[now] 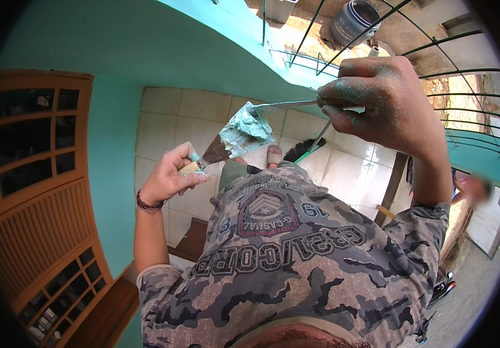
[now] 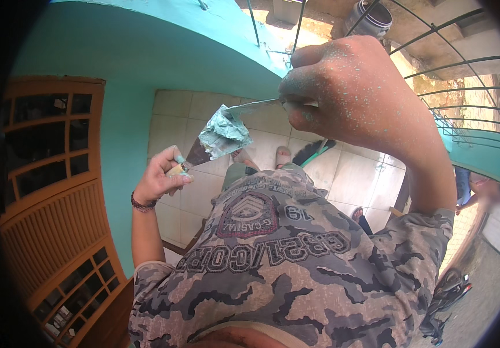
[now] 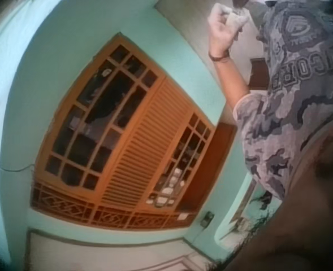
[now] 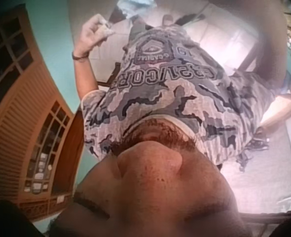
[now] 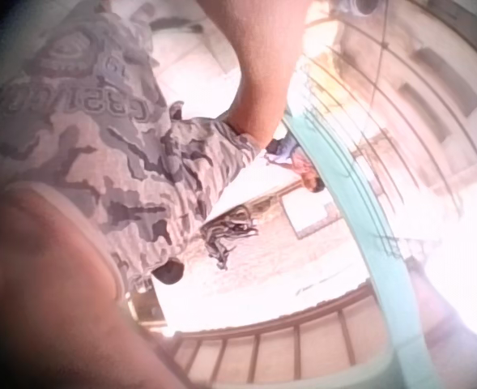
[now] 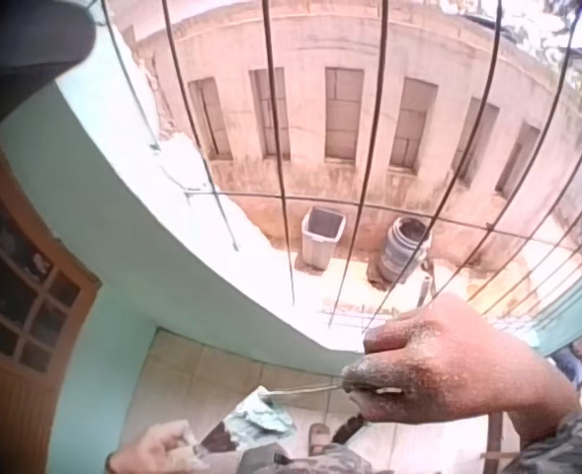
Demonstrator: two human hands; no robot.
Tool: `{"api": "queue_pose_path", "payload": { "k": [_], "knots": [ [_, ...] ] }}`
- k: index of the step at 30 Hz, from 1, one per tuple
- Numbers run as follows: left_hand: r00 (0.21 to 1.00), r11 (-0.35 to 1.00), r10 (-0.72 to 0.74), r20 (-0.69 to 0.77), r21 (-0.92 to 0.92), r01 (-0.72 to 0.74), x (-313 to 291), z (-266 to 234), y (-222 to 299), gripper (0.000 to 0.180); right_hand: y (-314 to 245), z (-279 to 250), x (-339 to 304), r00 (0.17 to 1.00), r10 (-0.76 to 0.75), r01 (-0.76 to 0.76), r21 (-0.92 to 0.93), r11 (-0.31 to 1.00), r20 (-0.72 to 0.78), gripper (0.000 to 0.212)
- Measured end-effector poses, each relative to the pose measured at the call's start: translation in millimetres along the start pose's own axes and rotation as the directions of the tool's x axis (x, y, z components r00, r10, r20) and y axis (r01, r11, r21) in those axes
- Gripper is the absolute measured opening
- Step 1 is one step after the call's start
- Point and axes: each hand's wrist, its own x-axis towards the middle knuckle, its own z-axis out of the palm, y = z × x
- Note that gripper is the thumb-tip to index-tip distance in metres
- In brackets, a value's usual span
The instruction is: The person uses a small trowel to apply a light-colored plaster or filler to a turquoise-painted wall or balcony ledge. They repeatedly transfer material from a larger trowel to the smaller one and smooth it onto the surface.
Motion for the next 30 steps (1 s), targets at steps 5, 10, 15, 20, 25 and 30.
{"api": "queue_pose_path", "payload": {
  "k": [5,10,15,20,25,30],
  "knots": [
    [0.999,0.999,0.024,-0.029,-0.035,-0.025,0,-1,-1,0.03,-26,-7,9,0.99,-0.139,0.141,-0.133,0.981,0.019,0.025],
    [0.999,0.999,0.038,-0.036,-0.019,-0.039,-1,1,-1,0.03,-37,-10,16,0.987,-0.125,0.151,-0.301,0.942,0.106,0.027],
    [0.995,0.997,0.067,-0.068,-0.024,-0.068,-2,6,-4,0.03,-41,-10,35,0.98,-0.107,0.159,-0.331,0.93,0.168,0.024],
    [0.995,0.996,0.054,-0.078,-0.071,-0.06,-5,8,-8,0.03,-50,-19,37,0.974,-0.104,0.176,-0.374,0.911,0.203,0.025],
    [0.996,0.991,0.054,-0.077,-0.119,-0.063,-2,10,-9,0.031,-51,-16,41,0.968,-0.178,0.232,-0.361,0.903,0.176,0.027],
    [0.993,0.991,0.049,-0.108,-0.116,-0.062,-5,10,-11,0.027,-59,-11,39,0.941,-0.247,0.321,-0.382,0.866,0.231,0.028]
  ]
}}
